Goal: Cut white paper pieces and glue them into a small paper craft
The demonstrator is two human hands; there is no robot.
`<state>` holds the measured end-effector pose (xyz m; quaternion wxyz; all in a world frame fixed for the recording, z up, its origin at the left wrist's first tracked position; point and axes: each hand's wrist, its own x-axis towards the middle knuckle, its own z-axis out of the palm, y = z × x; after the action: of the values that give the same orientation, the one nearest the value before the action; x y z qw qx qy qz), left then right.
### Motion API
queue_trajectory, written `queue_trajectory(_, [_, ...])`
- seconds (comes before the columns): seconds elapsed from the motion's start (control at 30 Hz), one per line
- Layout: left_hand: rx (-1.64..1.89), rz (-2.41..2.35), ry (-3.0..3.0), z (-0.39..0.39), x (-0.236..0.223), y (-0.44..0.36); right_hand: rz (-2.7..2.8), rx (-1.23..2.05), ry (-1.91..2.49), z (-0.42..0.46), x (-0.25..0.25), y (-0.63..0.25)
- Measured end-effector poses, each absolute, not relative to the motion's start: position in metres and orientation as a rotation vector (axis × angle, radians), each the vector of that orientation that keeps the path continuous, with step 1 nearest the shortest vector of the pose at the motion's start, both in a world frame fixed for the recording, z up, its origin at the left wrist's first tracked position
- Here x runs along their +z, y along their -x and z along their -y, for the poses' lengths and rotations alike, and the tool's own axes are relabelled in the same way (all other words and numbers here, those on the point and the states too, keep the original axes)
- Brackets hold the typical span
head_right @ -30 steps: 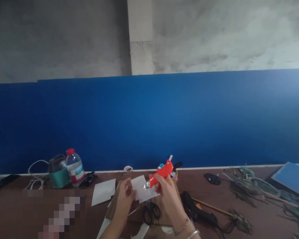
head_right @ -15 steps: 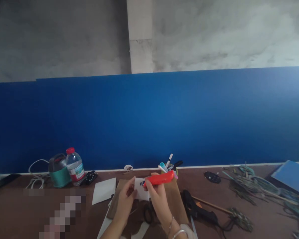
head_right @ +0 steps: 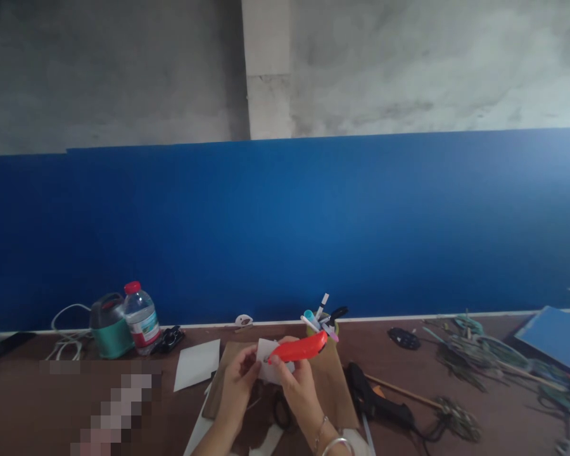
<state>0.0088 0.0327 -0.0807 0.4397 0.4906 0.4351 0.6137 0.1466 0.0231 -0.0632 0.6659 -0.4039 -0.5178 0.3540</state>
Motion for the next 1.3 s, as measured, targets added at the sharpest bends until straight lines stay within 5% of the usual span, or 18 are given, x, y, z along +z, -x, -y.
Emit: queue_trajectory(1.3, [1.558,-1.031,-1.247,-0.025,-0.068,-0.008,1.294,0.745,0.963,-0.019,-0.056,-0.147])
